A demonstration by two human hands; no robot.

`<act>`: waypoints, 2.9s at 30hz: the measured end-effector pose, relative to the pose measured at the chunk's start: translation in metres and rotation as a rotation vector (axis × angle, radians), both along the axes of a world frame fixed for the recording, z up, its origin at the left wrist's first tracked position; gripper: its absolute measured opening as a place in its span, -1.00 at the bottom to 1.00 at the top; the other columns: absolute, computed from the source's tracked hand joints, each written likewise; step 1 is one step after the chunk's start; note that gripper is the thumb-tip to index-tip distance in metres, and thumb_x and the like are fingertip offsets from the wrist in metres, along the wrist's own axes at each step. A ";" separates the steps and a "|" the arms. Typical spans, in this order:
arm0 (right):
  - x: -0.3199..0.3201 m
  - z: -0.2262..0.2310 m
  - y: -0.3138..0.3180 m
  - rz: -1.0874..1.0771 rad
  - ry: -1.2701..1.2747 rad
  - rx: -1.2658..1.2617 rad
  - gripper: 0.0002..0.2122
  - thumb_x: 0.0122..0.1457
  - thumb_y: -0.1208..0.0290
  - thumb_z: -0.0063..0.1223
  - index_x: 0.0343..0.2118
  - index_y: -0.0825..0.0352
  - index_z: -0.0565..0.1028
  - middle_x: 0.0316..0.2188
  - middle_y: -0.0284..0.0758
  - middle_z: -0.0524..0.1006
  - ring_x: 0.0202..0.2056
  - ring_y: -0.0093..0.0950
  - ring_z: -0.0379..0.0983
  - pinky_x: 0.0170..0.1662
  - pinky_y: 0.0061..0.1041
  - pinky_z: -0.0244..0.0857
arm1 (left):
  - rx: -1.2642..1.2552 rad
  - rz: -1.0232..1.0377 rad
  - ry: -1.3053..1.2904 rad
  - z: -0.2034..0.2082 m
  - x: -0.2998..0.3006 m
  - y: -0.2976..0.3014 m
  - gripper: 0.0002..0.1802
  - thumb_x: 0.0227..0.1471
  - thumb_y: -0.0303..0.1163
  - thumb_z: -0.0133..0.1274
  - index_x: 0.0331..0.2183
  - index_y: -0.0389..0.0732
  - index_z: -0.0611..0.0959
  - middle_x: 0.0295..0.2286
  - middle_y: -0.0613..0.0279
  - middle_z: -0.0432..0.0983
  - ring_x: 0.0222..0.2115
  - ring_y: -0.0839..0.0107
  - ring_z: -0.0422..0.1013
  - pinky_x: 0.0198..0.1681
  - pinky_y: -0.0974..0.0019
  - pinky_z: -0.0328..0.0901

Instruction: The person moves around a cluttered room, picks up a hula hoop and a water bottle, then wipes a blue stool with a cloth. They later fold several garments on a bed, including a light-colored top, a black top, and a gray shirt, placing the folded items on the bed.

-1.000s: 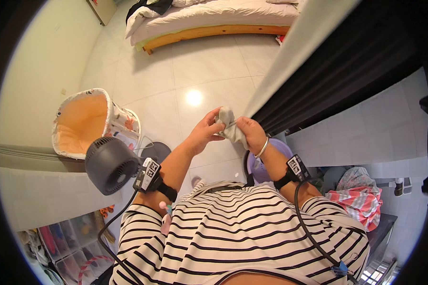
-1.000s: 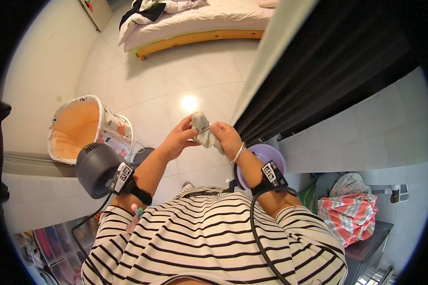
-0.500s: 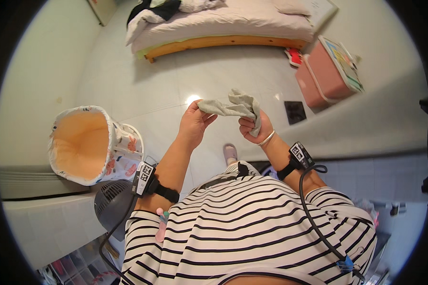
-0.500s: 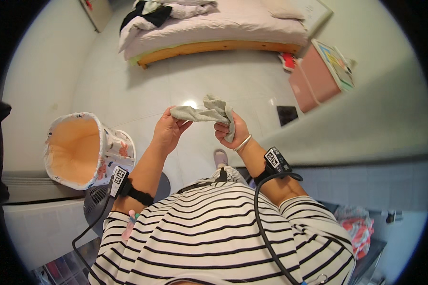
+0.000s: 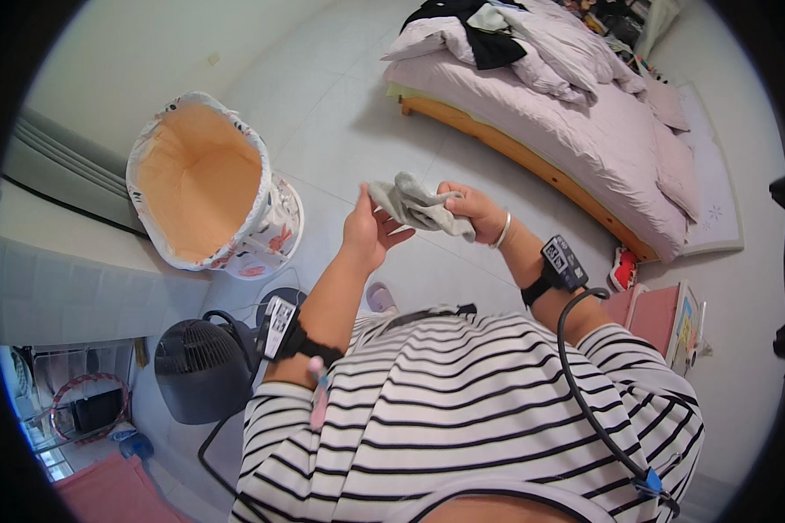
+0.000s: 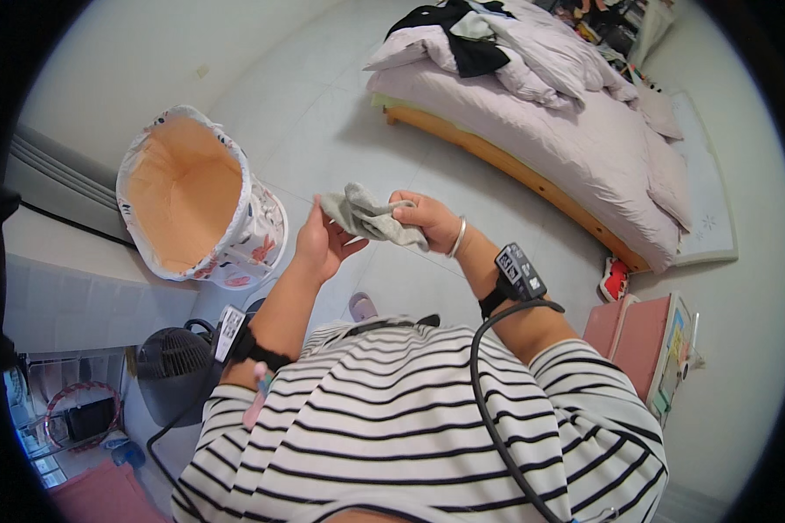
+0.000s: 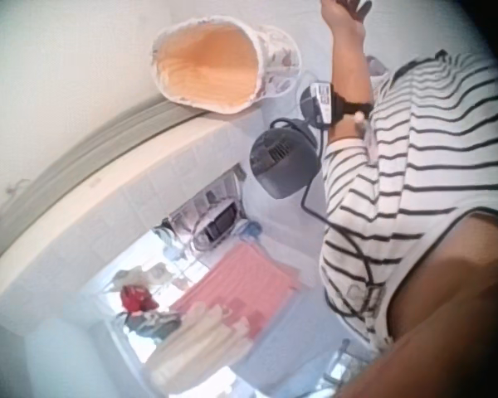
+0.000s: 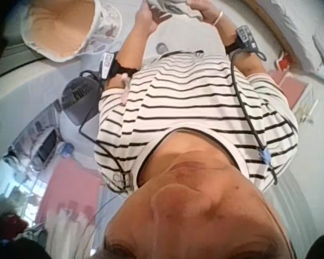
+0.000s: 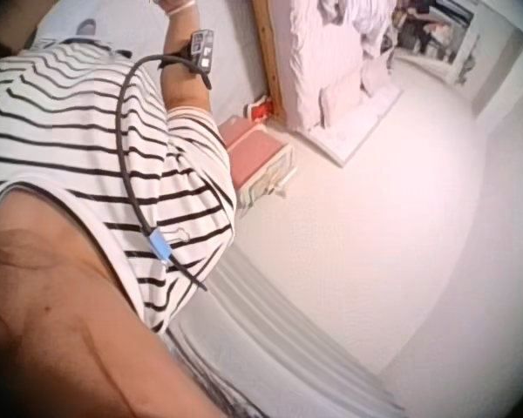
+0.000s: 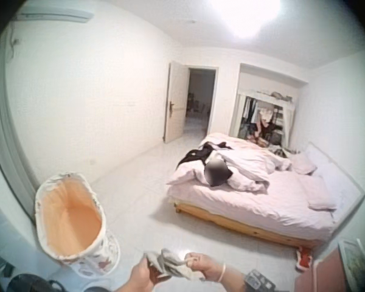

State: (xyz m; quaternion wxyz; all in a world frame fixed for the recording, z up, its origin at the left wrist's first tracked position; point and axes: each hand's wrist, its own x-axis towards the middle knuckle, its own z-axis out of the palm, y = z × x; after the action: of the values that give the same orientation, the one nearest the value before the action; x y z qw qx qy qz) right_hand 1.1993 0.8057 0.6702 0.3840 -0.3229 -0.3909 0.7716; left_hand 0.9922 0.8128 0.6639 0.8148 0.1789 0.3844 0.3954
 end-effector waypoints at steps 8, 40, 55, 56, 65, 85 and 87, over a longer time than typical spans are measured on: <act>0.021 0.004 0.131 0.037 -0.592 0.137 -0.82 -0.01 0.41 0.09 -0.34 0.27 0.39 -0.52 -0.52 0.39 -0.51 -0.73 0.26 -0.47 -0.72 0.16 | 0.178 -0.096 0.256 -0.012 0.036 0.138 -0.60 0.00 -0.18 -0.01 -0.18 -0.23 0.40 -0.28 0.20 0.41 -0.27 0.33 0.39 -0.22 0.17 0.36; 0.060 -0.064 0.859 -0.324 -0.119 -0.162 -0.70 0.04 0.49 -0.02 -0.11 0.30 0.35 -0.32 -0.41 0.42 -0.33 -0.56 0.41 -0.32 -0.54 0.38 | 0.178 0.261 0.405 -0.047 0.096 0.896 -0.77 0.07 -0.38 -0.09 -0.20 -0.22 0.39 -0.27 0.18 0.40 -0.27 0.33 0.40 -0.28 0.21 0.35; 0.158 -0.077 1.178 -0.548 0.205 -0.350 -0.86 0.05 0.42 0.00 -0.30 0.25 0.42 -0.37 -0.39 0.48 -0.32 -0.50 0.44 -0.22 -0.46 0.35 | 0.098 -0.091 0.022 -0.054 0.206 1.250 -0.73 0.08 -0.41 -0.12 -0.16 -0.29 0.36 -0.21 0.10 0.36 -0.17 0.22 0.34 -0.15 0.14 0.32; 0.162 -0.071 1.207 -0.504 0.280 -0.332 -0.86 0.05 0.42 0.00 -0.30 0.26 0.42 -0.36 -0.38 0.48 -0.31 -0.50 0.44 -0.22 -0.47 0.34 | 0.111 -0.120 -0.002 -0.051 0.211 1.279 -0.73 0.09 -0.41 -0.13 -0.16 -0.29 0.36 -0.21 0.10 0.37 -0.15 0.20 0.34 -0.15 0.11 0.31; 0.209 -0.080 1.457 -0.876 -0.610 0.035 -0.83 -0.11 0.52 -0.04 -0.38 0.34 0.43 -0.58 -0.32 0.44 -0.53 -0.56 0.35 -0.47 -0.55 0.23 | 0.938 0.001 0.878 -0.071 0.270 1.494 -0.59 -0.05 -0.42 0.03 -0.13 -0.32 0.33 -0.30 0.10 0.38 -0.25 0.32 0.34 -0.17 0.29 0.29; 0.581 -0.101 1.780 -1.314 -0.452 -0.146 -0.88 0.01 0.49 0.00 -0.35 0.32 0.43 -0.54 -0.48 0.43 -0.51 -0.65 0.32 -0.42 -0.67 0.23 | 1.316 -0.866 0.665 -0.080 0.709 1.893 -0.59 -0.14 -0.50 -0.15 -0.15 -0.27 0.44 -0.28 -0.06 0.45 -0.24 0.07 0.39 -0.16 0.21 0.26; 0.619 -0.092 1.822 -1.227 -0.054 -0.123 -0.82 0.05 0.48 -0.06 -0.26 0.33 0.41 -0.40 -0.42 0.46 -0.40 -0.60 0.37 -0.31 -0.62 0.26 | 1.262 -0.846 0.660 -0.075 0.742 1.941 -0.61 -0.15 -0.53 -0.16 -0.17 -0.29 0.45 -0.31 -0.03 0.47 -0.27 0.14 0.41 -0.17 0.23 0.26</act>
State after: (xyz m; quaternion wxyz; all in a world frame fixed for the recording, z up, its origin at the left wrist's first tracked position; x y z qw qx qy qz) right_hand 1.8185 2.6272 0.5785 0.7286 -0.5300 -0.0984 0.4225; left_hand 1.7343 2.7539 0.5891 0.4865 0.8391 0.2095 0.1239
